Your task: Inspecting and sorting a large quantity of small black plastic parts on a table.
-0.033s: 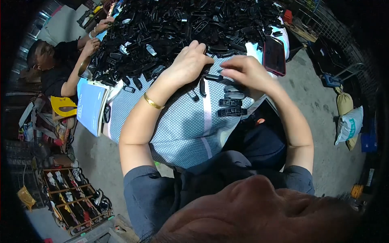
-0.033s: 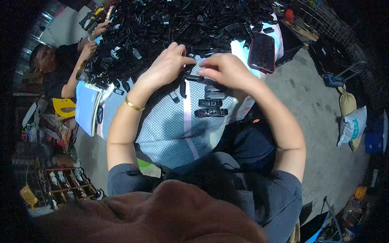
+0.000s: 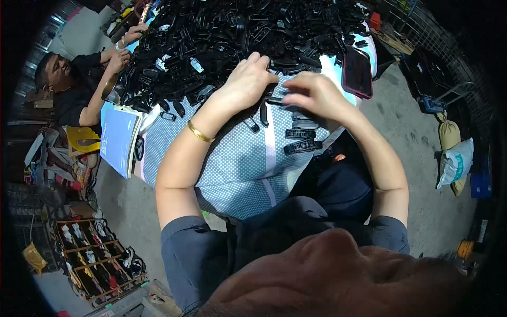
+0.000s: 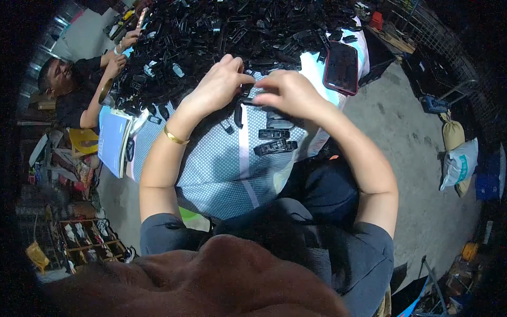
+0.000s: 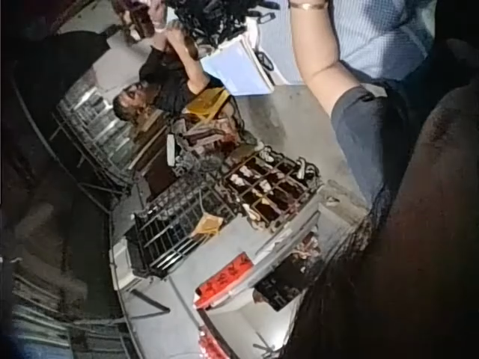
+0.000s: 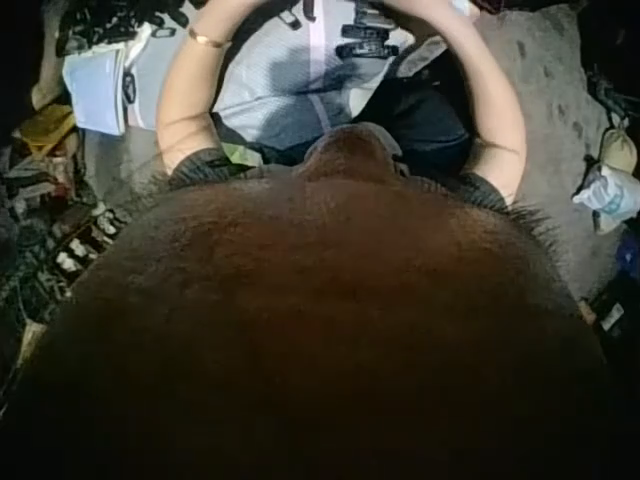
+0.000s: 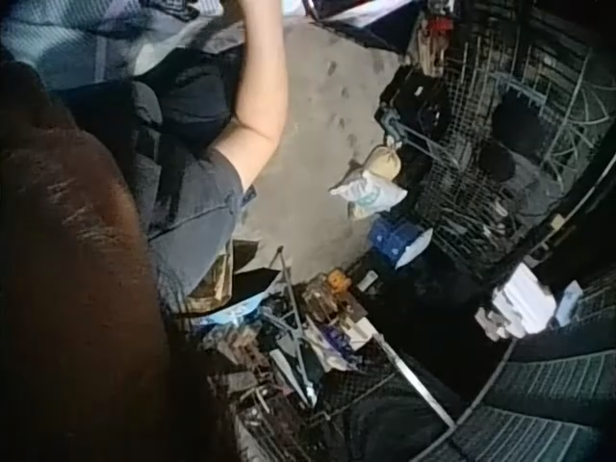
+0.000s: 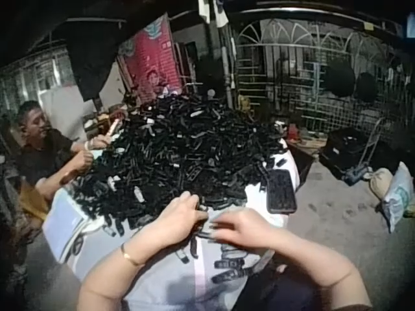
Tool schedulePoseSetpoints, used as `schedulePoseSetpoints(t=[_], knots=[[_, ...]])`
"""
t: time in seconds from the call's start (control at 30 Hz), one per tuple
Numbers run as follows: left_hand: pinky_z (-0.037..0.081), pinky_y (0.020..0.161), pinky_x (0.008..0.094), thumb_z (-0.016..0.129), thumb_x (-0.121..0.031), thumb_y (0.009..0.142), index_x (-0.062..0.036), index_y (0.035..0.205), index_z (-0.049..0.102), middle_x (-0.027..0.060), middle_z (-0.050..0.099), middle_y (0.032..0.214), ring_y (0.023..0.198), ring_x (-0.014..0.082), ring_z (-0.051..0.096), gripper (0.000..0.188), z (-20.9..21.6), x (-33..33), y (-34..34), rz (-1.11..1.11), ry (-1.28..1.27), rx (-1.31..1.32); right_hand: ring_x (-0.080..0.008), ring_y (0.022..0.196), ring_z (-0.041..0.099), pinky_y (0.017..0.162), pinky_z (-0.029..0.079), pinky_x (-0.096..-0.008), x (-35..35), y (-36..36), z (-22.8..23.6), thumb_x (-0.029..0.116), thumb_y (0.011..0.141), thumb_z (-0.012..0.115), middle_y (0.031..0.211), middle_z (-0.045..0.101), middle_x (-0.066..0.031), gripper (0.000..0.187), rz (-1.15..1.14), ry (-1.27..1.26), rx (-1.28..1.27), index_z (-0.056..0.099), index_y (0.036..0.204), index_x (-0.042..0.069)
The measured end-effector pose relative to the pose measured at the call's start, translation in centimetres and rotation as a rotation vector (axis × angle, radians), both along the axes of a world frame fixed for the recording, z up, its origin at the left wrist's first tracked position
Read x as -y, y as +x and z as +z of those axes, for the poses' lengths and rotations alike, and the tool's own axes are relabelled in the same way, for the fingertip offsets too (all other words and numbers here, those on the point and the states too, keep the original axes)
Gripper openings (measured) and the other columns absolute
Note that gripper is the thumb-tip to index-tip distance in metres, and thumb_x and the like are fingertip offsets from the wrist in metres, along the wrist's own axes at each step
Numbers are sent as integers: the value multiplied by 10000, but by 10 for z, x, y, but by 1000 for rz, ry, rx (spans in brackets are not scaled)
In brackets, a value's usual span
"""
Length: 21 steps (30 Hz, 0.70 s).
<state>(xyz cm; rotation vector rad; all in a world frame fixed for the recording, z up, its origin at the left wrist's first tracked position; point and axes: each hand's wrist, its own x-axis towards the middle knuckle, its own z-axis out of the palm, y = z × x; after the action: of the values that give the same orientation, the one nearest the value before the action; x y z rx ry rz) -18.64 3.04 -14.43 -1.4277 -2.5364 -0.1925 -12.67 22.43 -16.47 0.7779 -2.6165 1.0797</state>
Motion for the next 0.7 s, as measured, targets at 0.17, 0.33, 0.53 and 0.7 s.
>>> schedulePoseSetpoints(t=[0.17, 0.33, 0.53, 0.7], knots=[[430, 763, 334, 695, -71, 621, -27, 856, 608, 94, 519, 867, 879, 260, 479, 254, -2, -2, -6, -55, 97, -4, -300, 756, 592, 675, 474, -349, 10, -4, -8, 166, 685, 681, 837, 618, -128, 235, 23, 189, -83, 634, 827, -15], [448, 673, 338, 745, -123, 616, -6, 811, 516, 112, 559, 787, 727, 255, 540, 323, 13, 1, -8, -54, 264, 196, -158, 705, 598, 636, 469, -270, -21, -11, 1, 146, 815, 600, 806, 638, -90, 229, 48, -121, 178, 625, 966, -24], [455, 580, 242, 740, -94, 661, -10, 888, 551, 51, 592, 788, 647, 112, 549, 307, 8, -13, 2, -17, 480, 505, -95, 629, 576, 571, 464, -209, -18, -11, -9, 136, 870, 561, 793, 623, -59, 240, -26, -602, 422, 601, 1040, -29], [464, 674, 177, 688, -24, 728, 2, 1036, 579, 2, 566, 843, 738, 51, 526, 328, -9, -19, 3, 30, 993, 1090, -98, 635, 581, 571, 473, -207, -13, -10, -11, 131, 862, 571, 779, 629, -74, 258, -66, -779, 494, 586, 1047, -48]])
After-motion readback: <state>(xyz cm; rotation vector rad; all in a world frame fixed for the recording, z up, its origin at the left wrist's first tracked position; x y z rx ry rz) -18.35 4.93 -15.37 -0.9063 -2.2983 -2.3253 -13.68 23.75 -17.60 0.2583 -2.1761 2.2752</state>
